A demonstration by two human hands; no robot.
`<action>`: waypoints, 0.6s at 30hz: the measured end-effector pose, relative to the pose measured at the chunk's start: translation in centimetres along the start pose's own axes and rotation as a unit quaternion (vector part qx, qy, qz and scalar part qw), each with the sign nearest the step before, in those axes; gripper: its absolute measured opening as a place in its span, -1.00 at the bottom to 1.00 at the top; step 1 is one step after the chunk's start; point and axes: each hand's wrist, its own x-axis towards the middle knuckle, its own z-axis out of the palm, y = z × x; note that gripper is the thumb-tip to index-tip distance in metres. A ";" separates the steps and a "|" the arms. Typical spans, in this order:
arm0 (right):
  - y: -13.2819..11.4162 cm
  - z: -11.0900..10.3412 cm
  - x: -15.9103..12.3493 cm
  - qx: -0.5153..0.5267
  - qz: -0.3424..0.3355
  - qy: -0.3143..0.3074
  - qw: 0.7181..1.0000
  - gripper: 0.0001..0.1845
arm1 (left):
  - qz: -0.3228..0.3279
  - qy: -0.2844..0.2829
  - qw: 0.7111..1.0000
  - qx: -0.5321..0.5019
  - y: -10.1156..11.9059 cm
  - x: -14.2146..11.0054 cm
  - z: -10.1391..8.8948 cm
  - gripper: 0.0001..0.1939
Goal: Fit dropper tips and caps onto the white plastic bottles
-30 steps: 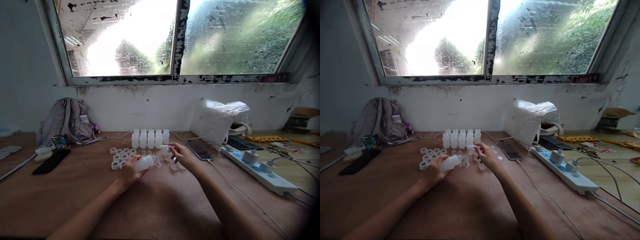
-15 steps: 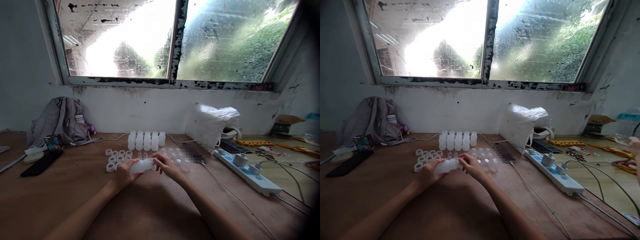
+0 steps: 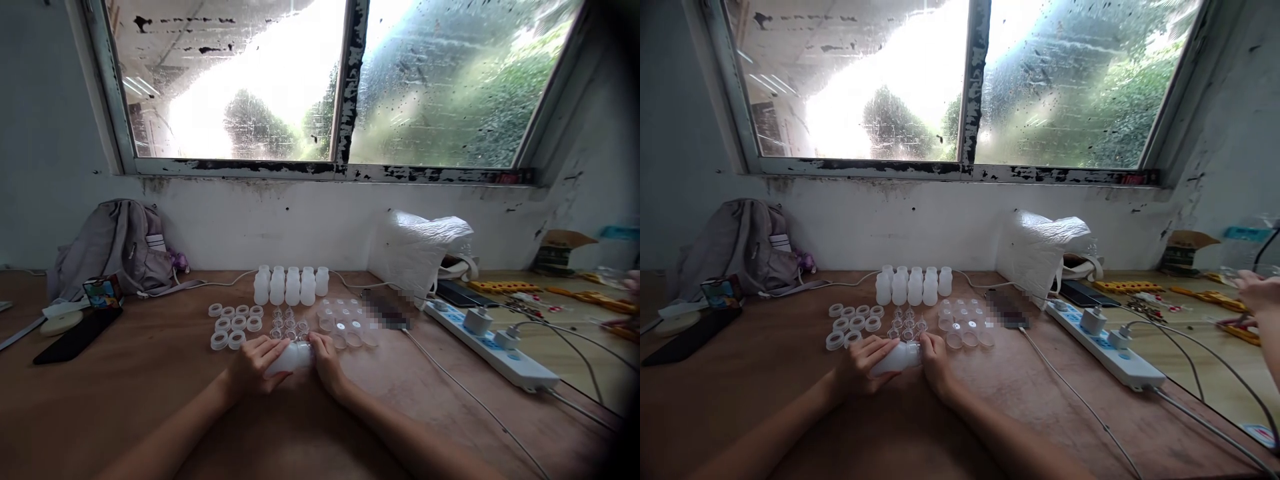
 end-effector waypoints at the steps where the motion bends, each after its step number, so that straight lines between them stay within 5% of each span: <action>1: 0.0 0.0 -0.1 0.004 -0.003 -0.002 1.000 -0.67 | 0.006 -0.001 1.000 0.007 0.1 0.0 0.0 -0.51; 6: -0.9 -0.2 -0.2 0.065 0.016 -0.012 0.998 -0.68 | 0.002 -0.012 1.000 0.024 1.2 0.8 -0.4 -0.53; 10: -2.0 -0.7 0.5 0.116 0.096 0.010 0.989 -0.69 | -0.113 -0.016 0.993 0.036 2.8 2.0 -0.4 -0.49; 14: -2.5 -1.3 1.1 0.113 0.075 0.016 0.991 -0.63 | -0.178 -0.058 0.982 -0.028 3.4 2.3 -0.3 -0.40; 18: -2.9 -1.7 1.3 0.126 0.047 -0.076 0.988 -0.64 | -0.184 -0.098 0.968 -0.140 2.4 1.8 -0.7 -0.41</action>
